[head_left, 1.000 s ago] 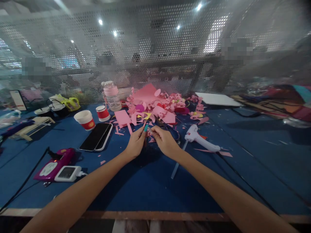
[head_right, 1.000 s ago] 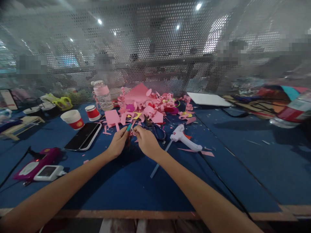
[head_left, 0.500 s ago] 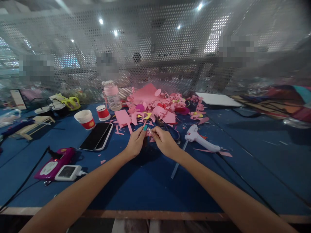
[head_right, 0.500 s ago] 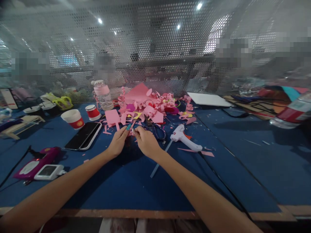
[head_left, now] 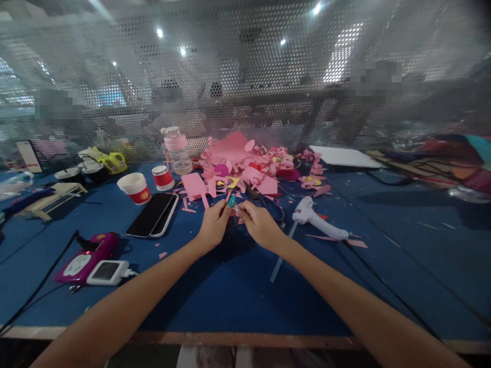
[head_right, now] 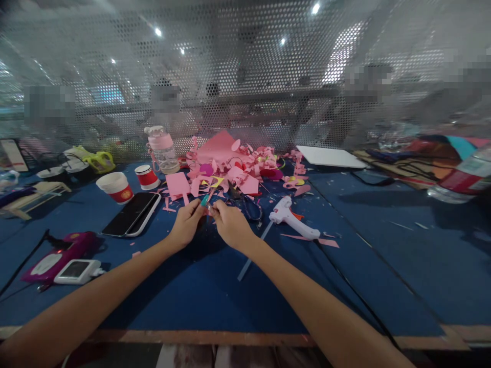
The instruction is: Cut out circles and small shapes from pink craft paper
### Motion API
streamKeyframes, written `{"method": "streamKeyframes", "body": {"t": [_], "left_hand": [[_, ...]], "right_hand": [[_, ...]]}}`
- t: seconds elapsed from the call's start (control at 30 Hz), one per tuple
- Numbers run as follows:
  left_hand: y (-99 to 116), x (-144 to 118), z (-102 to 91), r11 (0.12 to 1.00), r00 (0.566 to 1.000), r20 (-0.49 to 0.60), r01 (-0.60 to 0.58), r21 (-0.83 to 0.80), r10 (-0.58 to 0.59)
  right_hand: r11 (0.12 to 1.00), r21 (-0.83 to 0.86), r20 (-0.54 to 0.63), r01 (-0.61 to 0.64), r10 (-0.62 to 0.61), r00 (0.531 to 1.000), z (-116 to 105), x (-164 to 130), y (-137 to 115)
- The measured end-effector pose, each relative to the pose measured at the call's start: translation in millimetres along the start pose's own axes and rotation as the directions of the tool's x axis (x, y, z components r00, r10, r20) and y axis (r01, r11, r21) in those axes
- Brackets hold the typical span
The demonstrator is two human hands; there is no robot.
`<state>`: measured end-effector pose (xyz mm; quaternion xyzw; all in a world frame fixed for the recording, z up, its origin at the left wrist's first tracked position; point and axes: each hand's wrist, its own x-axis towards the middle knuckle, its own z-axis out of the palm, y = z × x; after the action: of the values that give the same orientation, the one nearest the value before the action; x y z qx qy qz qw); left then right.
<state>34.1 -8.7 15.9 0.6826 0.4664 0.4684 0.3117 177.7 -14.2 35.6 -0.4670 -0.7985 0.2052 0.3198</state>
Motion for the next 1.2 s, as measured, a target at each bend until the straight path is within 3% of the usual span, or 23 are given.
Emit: {"method": "streamKeyframes", "body": {"t": [0.3,0.43,0.57,0.67,0.97,1.1,1.2], "left_hand": [[5.4,3.3,-7.6,0.96,0.989,0.052,-0.15,0.238,0.142],[2.1,2.1,-6.1,0.986,0.995,0.022,-0.095,0.135,0.093],[-1.3,0.6,-2.4,0.993,0.995,0.095,0.045,-0.111,-0.035],[-0.6,0.7,-0.4,0.98,0.993,0.113,0.062,-0.188,-0.042],[0.1,0.8,-0.3,0.998,0.997,0.074,-0.019,-0.058,0.023],[-0.4,-0.3,2.1,0.997,0.987,0.146,-0.071,0.001,0.07],[-0.7,-1.5,4.3,0.998,0.99,0.13,-0.049,-0.041,0.054]], "right_hand": [[1.0,0.008,-0.014,0.005,-0.005,1.0,0.3,0.4,1.0],[1.0,0.022,-0.026,0.003,-0.003,1.0,-0.4,0.7,1.4],[1.0,0.011,-0.105,0.01,-0.008,0.994,-0.8,1.5,3.6],[0.999,0.026,-0.157,0.018,-0.014,0.988,-0.1,1.5,4.8],[0.951,0.307,-0.047,-0.045,0.062,0.997,5.8,-0.9,6.7],[0.955,0.293,-0.052,-0.048,0.066,0.996,8.0,-0.6,4.5],[0.955,0.296,-0.06,-0.029,0.049,0.997,8.1,-1.0,1.3]]}}
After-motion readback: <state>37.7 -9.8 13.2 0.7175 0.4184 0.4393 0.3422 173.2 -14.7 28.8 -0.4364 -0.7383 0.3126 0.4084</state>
